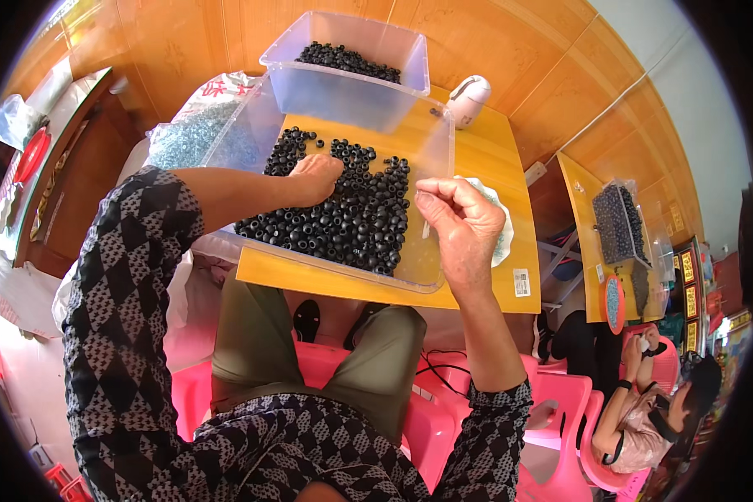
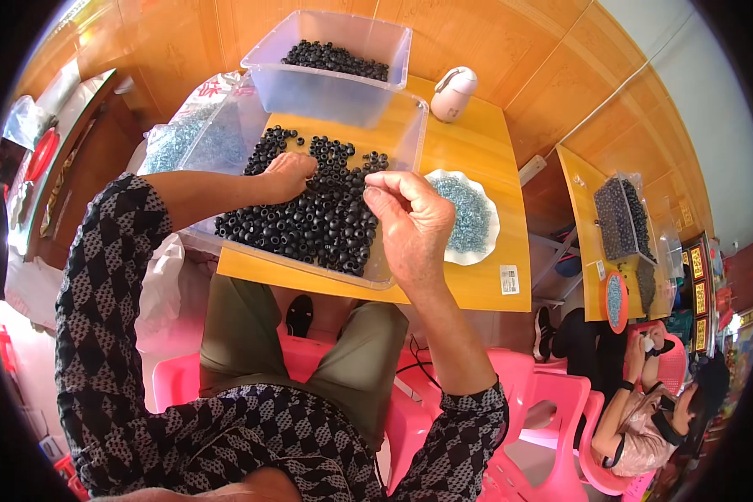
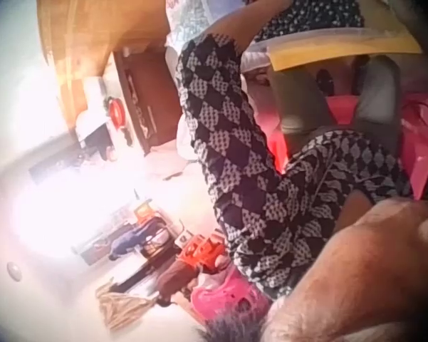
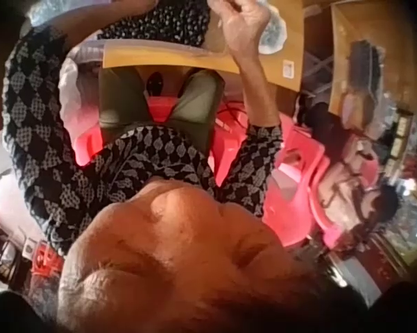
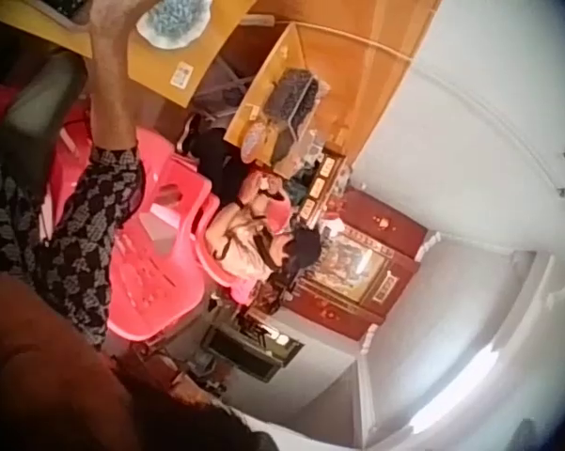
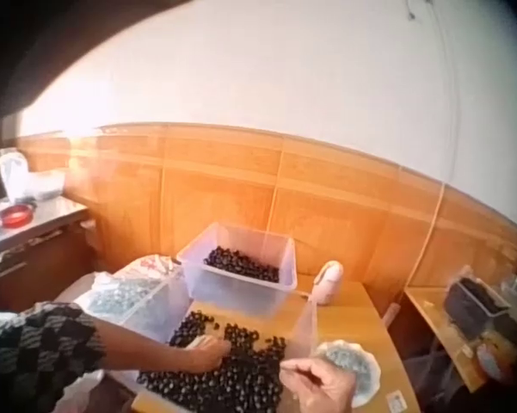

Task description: The recorder is manually inspecting and sorting small black plastic components from one container to another.

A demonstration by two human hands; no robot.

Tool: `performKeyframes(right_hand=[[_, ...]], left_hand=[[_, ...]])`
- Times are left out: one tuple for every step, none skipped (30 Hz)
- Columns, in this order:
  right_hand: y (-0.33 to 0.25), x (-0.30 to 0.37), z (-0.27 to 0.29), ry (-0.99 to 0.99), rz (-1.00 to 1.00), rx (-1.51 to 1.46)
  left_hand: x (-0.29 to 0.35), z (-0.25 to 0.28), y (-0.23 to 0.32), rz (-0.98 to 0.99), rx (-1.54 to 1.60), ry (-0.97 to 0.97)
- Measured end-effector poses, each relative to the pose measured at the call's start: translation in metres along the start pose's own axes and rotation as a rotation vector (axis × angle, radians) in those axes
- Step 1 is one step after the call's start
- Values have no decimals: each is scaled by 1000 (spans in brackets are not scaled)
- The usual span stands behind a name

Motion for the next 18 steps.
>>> performKeyframes(right_hand=[[-2, 3, 0, -11, -24, 7], [-4, 5, 0, -22, -48, 14], [-6, 6, 1, -18, -43, 17], [-6, 7, 1, -15, -44, -1], [-7, 9, 2, -13, -45, -21], [-9, 10, 2, -13, -42, -24], [-11, 11, 6, -14, -66, -26], [-12, 13, 8, -18, -90, -32], [-14, 14, 8, -14, -85, -34], [-16, 16, 7, -16, -110, -60], [-17, 18, 6, -17, -136, -84], [-19, 19, 4, -16, -130, -90], [-19, 21, 6, -9, -124, -111], [-21, 23, 5, -6, -118, -135], [-24, 24, 5, 0, -113, -131], [-29, 26, 2, -4, -93, -129], [-35, 28, -1, -7, -72, -124], [-40, 30, -4, -4, -71, -141]], left_hand=[[0, 4, 2, -6, 2, 4], [0, 10, 2, -27, 35, 10], [-1, 16, 0, -47, 68, 15], [-4, 24, 2, -74, 44, -8], [-4, 33, 3, -76, 42, -6], [-3, 40, -3, 126, 342, -92], [-1, 53, 1, 319, 645, -180], [5, 68, 8, 329, 814, -250], [10, 80, 13, 324, 810, -248], [18, 90, 19, 343, 1030, -240], [26, 101, 25, 357, 1251, -232], [36, 111, 31, 355, 1246, -227], [42, 119, 43, 342, 1381, -201], [49, 125, 52, 330, 1517, -171], [55, 126, 58, 322, 1517, -175], [64, 131, 62, 306, 1621, -158], [72, 135, 67, 287, 1726, -143], [78, 138, 71, 328, 1763, -119]])
Point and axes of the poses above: each hand's wrist, its own x-axis away from the middle knuckle, its own z-axis out of the back of the hand, y = z × x, the point moved 4 cm from there along -x, towards the middle knuckle, and after that the axes turned 9 degrees about y, right-handed, at the moved point
